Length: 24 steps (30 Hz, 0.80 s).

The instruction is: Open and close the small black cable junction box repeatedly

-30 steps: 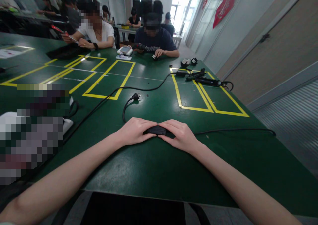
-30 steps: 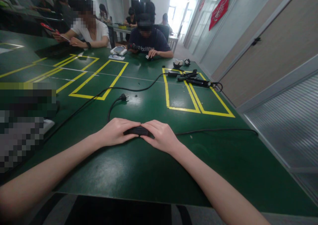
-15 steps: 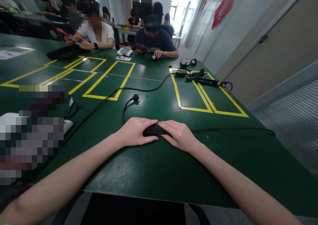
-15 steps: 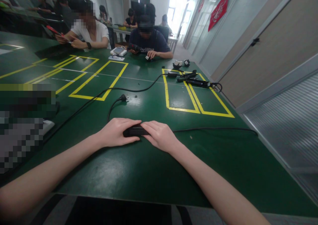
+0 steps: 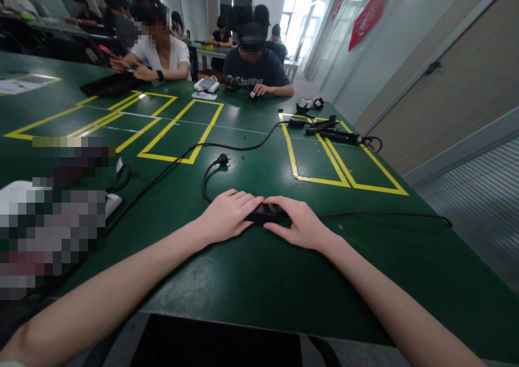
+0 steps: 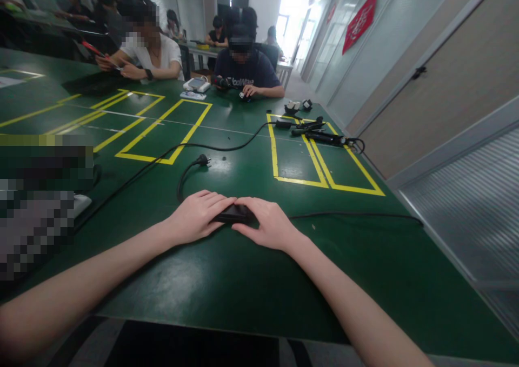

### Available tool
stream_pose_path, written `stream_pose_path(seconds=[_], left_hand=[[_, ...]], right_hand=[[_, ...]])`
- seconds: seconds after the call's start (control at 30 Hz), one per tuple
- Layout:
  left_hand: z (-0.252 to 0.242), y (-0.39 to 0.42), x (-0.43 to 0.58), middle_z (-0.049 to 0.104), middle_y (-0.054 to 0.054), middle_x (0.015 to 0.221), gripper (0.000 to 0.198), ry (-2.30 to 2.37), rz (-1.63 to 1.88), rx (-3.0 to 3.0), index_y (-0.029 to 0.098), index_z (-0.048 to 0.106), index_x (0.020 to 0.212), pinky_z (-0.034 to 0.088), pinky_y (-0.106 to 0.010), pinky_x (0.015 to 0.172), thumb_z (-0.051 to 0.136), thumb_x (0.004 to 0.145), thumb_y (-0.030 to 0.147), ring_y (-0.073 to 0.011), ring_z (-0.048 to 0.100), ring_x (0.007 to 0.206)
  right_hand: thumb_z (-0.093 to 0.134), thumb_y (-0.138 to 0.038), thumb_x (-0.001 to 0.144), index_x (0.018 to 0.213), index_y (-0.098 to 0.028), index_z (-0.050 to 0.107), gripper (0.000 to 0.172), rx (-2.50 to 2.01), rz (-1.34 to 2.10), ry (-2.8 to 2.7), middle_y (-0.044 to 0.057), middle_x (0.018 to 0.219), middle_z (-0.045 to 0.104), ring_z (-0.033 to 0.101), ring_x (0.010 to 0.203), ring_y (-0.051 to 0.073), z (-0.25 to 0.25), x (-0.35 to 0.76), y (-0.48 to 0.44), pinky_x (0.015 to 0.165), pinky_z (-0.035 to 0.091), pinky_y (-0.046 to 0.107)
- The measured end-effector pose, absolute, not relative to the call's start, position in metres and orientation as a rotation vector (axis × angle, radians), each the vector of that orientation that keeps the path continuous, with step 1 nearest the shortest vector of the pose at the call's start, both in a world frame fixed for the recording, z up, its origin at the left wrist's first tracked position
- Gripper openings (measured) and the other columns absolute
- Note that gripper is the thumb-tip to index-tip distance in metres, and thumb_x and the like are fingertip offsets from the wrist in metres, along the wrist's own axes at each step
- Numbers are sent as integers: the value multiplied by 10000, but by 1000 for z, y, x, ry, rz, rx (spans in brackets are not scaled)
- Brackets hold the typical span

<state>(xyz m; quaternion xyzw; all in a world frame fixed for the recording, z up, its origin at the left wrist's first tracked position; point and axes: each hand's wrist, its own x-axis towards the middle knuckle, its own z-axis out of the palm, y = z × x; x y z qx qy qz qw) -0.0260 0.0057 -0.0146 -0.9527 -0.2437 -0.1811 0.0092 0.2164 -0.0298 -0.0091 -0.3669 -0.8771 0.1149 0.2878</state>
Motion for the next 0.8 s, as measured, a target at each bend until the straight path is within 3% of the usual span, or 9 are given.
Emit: stream_pose_path(seconds=[0.13,0.33,0.4,0.53,0.7,0.8], left_hand=[[-15,5,-25,714,-135,1244,472,-756,-536,-2958,134,496,1430,520,-391,912,626,991,249,-267,702,1073],[-13,1,-25,732,-130,1169,698,-957,-642,-3030,151,488,1467,548,-410,929,648,944,583,-286,704,1044],[-11,0,-25,736,-125,1167,627,-1042,-694,-3069,155,550,1392,554,-410,931,610,958,603,-281,709,1027],[-8,1,-24,746,-88,1074,397,-1169,-614,-3143,176,629,1183,562,-374,838,547,1018,528,-259,725,940],[-7,0,-23,720,-80,1034,366,-1124,-484,-3157,173,588,1168,545,-365,826,569,1018,507,-255,715,924],[-6,0,-23,710,-81,1036,355,-1070,-486,-3155,174,587,1155,536,-357,830,569,1018,501,-251,706,932]], right_hand=[[714,-341,936,1116,-197,645,240,-1012,596,-2240,71,1008,741,731,858,210,-11,220,-31,752,622,333],[655,-286,982,1144,-207,664,180,-871,257,-2355,140,1202,739,748,1047,261,-17,220,-31,835,643,371],[605,-261,1010,1183,-210,657,188,-827,72,-2409,150,1247,730,738,1106,266,-18,221,-31,870,644,383],[549,-263,1039,1225,-197,646,220,-806,-155,-2458,154,1254,730,756,1051,243,-18,222,-29,822,649,354],[590,-392,1020,1322,-200,585,358,-891,-33,-2508,137,1238,727,762,995,237,-15,222,-28,733,634,321],[563,-405,1036,1300,-210,581,329,-904,65,-2493,109,1186,740,760,973,226,-14,221,-29,748,625,322]])
